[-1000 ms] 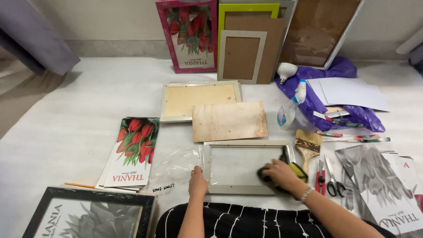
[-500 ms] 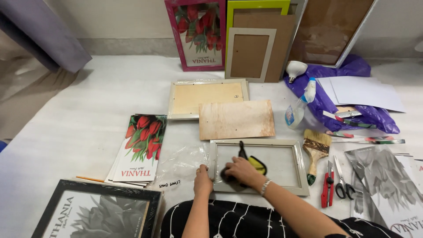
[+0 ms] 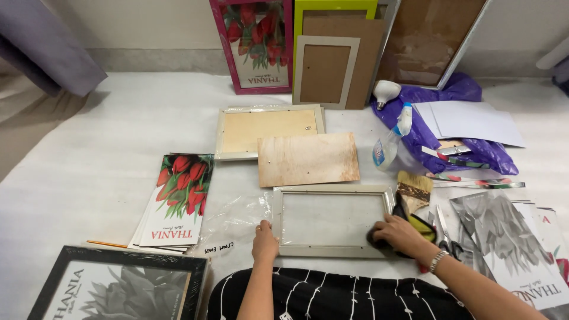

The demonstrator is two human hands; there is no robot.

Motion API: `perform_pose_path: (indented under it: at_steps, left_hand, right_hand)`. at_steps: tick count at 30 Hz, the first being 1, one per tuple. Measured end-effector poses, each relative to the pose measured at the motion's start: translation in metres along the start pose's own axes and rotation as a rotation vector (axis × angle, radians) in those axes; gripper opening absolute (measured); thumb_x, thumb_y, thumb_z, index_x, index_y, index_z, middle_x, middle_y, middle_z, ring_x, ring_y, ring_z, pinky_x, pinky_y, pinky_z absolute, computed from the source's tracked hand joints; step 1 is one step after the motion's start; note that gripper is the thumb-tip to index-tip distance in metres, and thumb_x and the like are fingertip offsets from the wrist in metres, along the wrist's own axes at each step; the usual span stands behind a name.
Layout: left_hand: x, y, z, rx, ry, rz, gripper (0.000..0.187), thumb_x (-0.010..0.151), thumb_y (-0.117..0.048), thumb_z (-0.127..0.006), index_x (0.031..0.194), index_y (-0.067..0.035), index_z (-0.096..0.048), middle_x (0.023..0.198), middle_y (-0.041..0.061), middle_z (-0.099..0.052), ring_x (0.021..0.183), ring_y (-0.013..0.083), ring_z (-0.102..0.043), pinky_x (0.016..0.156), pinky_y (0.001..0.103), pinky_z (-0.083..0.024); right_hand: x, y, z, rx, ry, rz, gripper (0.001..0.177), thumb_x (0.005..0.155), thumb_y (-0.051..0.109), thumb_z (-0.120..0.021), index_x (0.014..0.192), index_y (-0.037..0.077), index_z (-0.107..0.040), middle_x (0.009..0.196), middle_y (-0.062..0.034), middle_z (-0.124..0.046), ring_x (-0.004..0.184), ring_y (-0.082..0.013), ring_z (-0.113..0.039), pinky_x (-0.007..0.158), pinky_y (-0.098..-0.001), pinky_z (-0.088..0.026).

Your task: Cleaning the glass of a picture frame and assembling it with a print and a wooden backing board.

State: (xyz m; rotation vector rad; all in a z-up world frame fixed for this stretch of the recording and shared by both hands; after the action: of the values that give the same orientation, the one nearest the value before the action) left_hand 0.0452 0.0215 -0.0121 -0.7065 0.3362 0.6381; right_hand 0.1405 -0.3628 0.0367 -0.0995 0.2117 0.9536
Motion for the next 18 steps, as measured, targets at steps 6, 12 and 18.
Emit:
perform_pose_path:
  at_steps: [6,12,18]
  left_hand:
    - [-0.007,-0.005,0.006,-0.01,0.038,-0.069,0.037,0.097,-0.011,-0.063,0.128,-0.008,-0.043,0.129,0.018,-0.052,0.119,0.0459,-0.065,0.095,0.061,-0.056]
    - [-0.007,-0.004,0.007,-0.04,0.003,-0.082,0.036,0.096,-0.006,-0.063,0.126,-0.009,-0.042,0.129,0.019,-0.052,0.118,0.0472,-0.064,0.096,0.06,-0.057]
    - [-0.002,0.003,0.003,-0.053,0.027,-0.06,0.037,0.097,-0.01,-0.066,0.126,-0.013,-0.043,0.132,0.017,-0.051,0.12,0.0459,-0.064,0.1,0.058,-0.055]
  right_hand:
    - [0.089,0.067,-0.022,-0.128,-0.245,0.196,0.019,0.088,0.022,-0.063,0.089,0.041,-0.064,0.102,0.0133,-0.064,0.088,-0.0238,-0.056,0.078,-0.0367,-0.048]
    - [0.169,0.166,0.02,-0.126,-0.397,0.297,0.017,0.087,0.022,-0.064,0.087,0.039,-0.063,0.104,0.0134,-0.065,0.092,-0.0206,-0.056,0.079,-0.0337,-0.048]
    - [0.173,0.176,0.034,-0.152,-0.414,0.28,0.016,0.086,0.022,-0.064,0.081,0.037,-0.06,0.098,0.0112,-0.064,0.091,-0.0231,-0.054,0.078,-0.0371,-0.047]
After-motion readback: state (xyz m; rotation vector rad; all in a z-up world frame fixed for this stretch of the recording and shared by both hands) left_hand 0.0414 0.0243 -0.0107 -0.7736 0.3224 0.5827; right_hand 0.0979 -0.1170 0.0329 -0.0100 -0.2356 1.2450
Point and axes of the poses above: each hand's wrist, its own x-axis towards the middle knuckle, its own z-axis out of the back of the hand, y = z × x, the point moved 6 cm from there along x, towards the middle knuckle
